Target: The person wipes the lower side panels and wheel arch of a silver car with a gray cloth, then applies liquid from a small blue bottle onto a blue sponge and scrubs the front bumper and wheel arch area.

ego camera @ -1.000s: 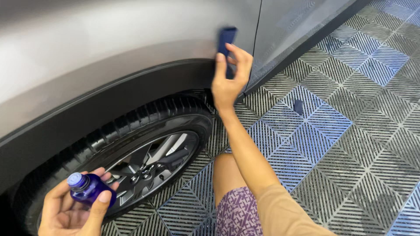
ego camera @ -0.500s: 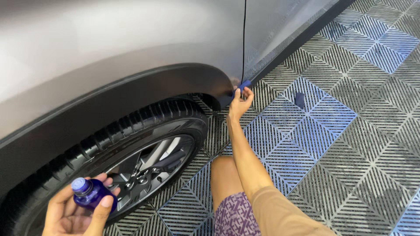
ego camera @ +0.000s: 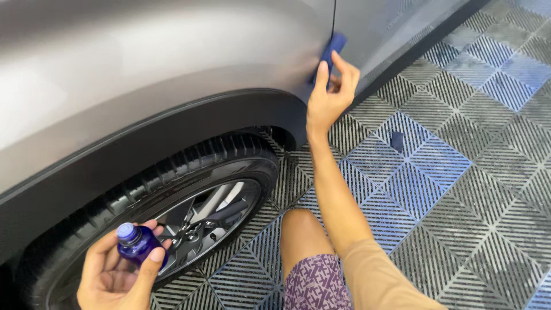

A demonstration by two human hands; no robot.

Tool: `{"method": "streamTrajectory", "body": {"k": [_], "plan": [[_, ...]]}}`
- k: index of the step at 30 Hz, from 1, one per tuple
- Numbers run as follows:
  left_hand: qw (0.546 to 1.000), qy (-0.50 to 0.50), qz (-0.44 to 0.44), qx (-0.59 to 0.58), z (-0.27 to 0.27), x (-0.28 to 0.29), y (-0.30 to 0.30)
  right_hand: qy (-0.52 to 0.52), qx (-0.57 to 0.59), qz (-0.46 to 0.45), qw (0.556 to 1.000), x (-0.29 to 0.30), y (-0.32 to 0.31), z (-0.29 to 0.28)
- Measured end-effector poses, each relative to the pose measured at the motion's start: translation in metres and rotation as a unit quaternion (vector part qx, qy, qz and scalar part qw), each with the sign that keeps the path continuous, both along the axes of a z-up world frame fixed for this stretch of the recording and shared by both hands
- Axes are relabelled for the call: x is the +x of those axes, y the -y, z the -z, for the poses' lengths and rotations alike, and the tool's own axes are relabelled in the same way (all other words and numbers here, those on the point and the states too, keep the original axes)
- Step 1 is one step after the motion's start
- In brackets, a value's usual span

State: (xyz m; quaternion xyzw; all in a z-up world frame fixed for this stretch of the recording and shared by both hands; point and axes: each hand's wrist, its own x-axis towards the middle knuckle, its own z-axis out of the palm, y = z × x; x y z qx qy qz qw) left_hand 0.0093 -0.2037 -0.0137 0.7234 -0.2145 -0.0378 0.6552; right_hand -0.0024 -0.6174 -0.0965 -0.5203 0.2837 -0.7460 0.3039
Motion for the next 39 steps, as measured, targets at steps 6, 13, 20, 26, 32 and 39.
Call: {"method": "streamTrajectory", "body": {"k": [6, 13, 20, 26, 32, 39], "plan": [[0.998, -0.031, 0.001, -0.05, -0.011, -0.006, -0.016, -0.03, -0.156, -0.05, 0.986, 0.018, -0.087, -0.119], [0.993, -0.05, -0.035, -0.096, -0.011, -0.015, -0.066, -0.088, -0.447, -0.128, 0.881, 0.057, -0.22, -0.195], [0.987, -0.068, -0.107, -0.094, -0.017, -0.023, -0.132, -0.106, -0.677, -0.126, 0.717, 0.1, -0.359, -0.245], [0.98, -0.064, -0.146, -0.123, -0.014, -0.024, -0.184, -0.098, -0.781, -0.115, 0.607, 0.135, -0.454, -0.257], [0.974, -0.061, -0.153, -0.154, -0.009, -0.02, -0.208, -0.183, -0.823, -0.131, 0.521, 0.111, -0.452, -0.249], [0.975, -0.075, -0.139, -0.157, -0.006, -0.012, -0.204, -0.221, -0.833, -0.143, 0.486, 0.089, -0.441, -0.237]]}}
